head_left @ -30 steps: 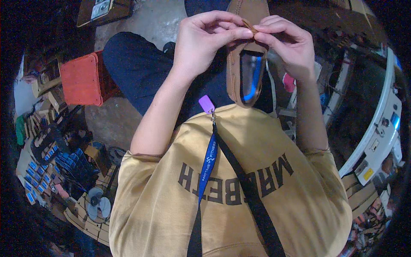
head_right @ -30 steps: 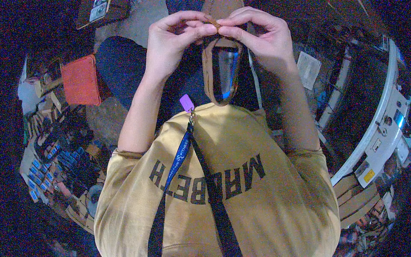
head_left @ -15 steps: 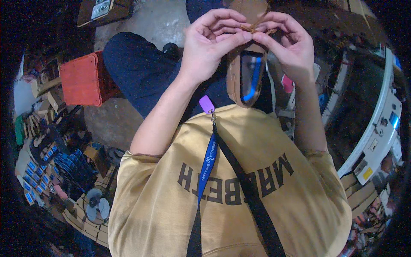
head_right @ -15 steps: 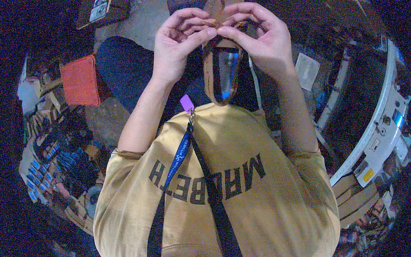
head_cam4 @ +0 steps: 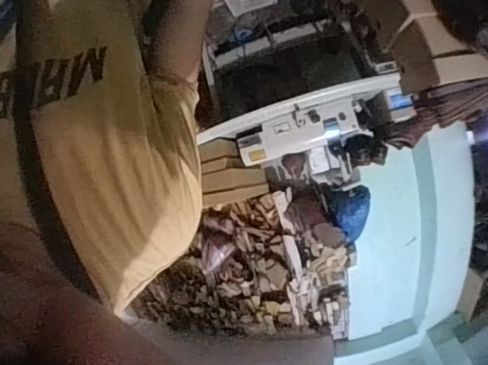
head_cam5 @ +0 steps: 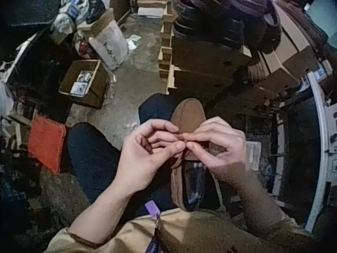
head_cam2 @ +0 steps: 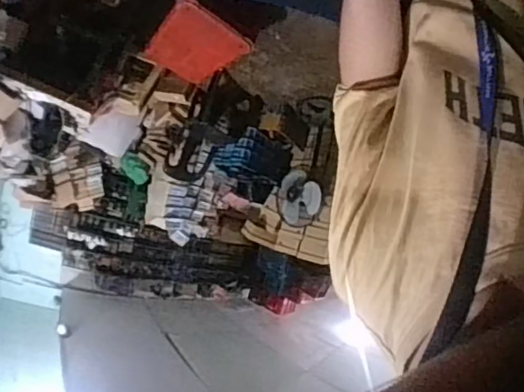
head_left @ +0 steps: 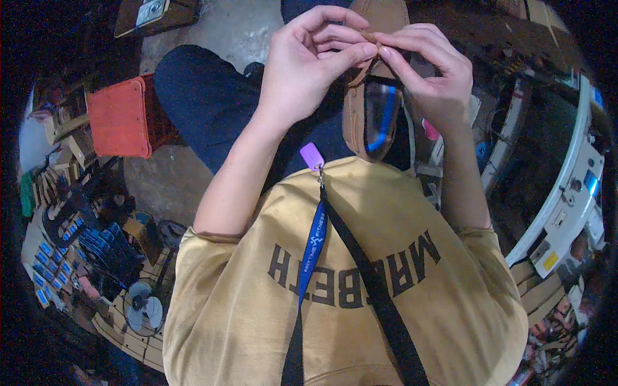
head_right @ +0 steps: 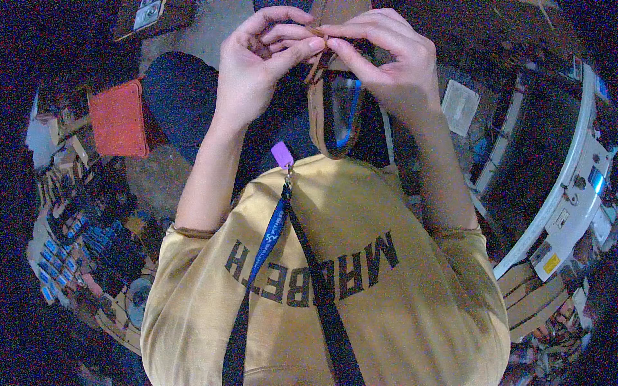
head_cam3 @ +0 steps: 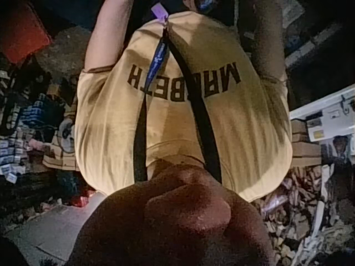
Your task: Tying decorative laces and inspecting finished boat shoes in a manufacturing environment.
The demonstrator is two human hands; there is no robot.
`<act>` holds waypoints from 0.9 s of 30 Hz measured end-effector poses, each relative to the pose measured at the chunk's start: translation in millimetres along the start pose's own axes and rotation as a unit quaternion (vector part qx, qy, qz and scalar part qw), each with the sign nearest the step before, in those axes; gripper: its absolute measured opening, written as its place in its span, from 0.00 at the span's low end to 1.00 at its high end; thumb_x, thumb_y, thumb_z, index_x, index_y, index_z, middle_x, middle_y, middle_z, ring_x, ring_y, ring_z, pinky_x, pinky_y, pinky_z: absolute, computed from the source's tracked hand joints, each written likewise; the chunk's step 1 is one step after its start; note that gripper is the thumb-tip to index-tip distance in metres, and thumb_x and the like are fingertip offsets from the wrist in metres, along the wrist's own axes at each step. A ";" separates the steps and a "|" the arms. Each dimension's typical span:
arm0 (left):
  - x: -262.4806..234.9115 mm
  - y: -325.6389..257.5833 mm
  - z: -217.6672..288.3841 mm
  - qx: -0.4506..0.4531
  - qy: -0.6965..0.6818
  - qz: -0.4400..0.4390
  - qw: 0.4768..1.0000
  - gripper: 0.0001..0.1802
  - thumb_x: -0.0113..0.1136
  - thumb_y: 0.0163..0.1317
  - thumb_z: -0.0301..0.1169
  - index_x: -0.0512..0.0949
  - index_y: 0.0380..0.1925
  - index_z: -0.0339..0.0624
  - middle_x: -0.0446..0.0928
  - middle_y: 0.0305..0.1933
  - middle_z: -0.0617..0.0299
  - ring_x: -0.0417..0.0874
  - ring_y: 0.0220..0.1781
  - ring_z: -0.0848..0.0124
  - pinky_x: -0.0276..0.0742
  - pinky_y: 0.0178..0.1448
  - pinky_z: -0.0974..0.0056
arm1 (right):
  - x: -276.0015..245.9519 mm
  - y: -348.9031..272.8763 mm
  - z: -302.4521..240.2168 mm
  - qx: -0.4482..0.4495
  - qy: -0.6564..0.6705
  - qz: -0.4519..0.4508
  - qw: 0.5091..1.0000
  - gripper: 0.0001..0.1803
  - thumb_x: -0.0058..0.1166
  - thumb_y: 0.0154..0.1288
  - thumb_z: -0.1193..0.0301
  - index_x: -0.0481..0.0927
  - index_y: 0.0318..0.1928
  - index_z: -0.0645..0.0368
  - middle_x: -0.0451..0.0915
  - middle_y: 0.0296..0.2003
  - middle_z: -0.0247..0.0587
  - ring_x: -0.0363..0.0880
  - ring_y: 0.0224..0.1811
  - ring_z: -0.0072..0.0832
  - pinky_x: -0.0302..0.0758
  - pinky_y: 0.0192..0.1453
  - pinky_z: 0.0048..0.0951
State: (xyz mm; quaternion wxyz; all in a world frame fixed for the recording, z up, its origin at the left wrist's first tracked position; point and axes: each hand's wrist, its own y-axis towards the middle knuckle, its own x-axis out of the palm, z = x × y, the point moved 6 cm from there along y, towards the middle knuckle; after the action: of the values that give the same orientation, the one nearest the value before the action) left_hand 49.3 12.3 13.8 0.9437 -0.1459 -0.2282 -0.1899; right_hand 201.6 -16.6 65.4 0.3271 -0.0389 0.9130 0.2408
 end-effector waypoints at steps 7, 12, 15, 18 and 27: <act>15.1 -11.3 18.1 0.274 0.423 0.016 0.864 0.14 0.66 0.59 0.23 0.78 0.46 0.37 0.84 0.36 0.57 0.87 0.39 0.69 0.83 0.43 0.66 | 1.2 -3.1 6.3 0.015 0.025 -0.003 1.000 0.10 0.68 0.56 0.81 0.87 0.40 0.65 0.86 0.38 0.42 0.83 0.43 0.30 0.78 0.50 0.28; 13.5 -15.6 17.3 0.352 0.495 0.010 0.795 0.16 0.68 0.60 0.25 0.80 0.49 0.40 0.84 0.42 0.56 0.87 0.41 0.64 0.82 0.47 0.63 | 6.6 -4.6 13.4 0.076 0.057 -0.007 0.995 0.08 0.66 0.58 0.81 0.86 0.40 0.66 0.85 0.39 0.42 0.82 0.43 0.28 0.77 0.49 0.26; 8.7 -17.5 16.6 0.410 0.495 0.028 0.766 0.16 0.70 0.58 0.25 0.80 0.48 0.40 0.83 0.41 0.57 0.85 0.37 0.61 0.81 0.45 0.62 | 8.3 -6.6 19.5 0.080 0.077 -0.002 0.994 0.08 0.66 0.58 0.81 0.86 0.40 0.66 0.85 0.39 0.42 0.82 0.42 0.28 0.76 0.48 0.25; 7.5 -22.5 14.4 0.453 0.514 0.039 0.727 0.15 0.70 0.59 0.24 0.80 0.46 0.38 0.83 0.41 0.57 0.84 0.36 0.65 0.81 0.45 0.64 | 8.0 -6.5 17.8 0.083 0.074 0.002 0.994 0.09 0.66 0.58 0.82 0.86 0.40 0.66 0.85 0.39 0.42 0.82 0.42 0.27 0.76 0.48 0.24; -1.2 -4.8 -24.2 0.085 -0.059 0.066 0.992 0.21 0.68 0.61 0.21 0.72 0.53 0.36 0.83 0.48 0.48 0.86 0.46 0.71 0.85 0.50 0.68 | 5.5 -13.1 12.3 -0.005 0.010 0.063 0.998 0.10 0.66 0.56 0.83 0.87 0.40 0.64 0.85 0.38 0.43 0.83 0.44 0.31 0.77 0.52 0.29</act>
State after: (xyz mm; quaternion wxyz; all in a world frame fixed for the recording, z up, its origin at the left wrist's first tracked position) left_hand 55.4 -0.4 -6.6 0.9480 -0.0912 -0.2890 -0.0976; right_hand 207.4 -22.0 48.3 0.3024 0.0147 0.9155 0.2649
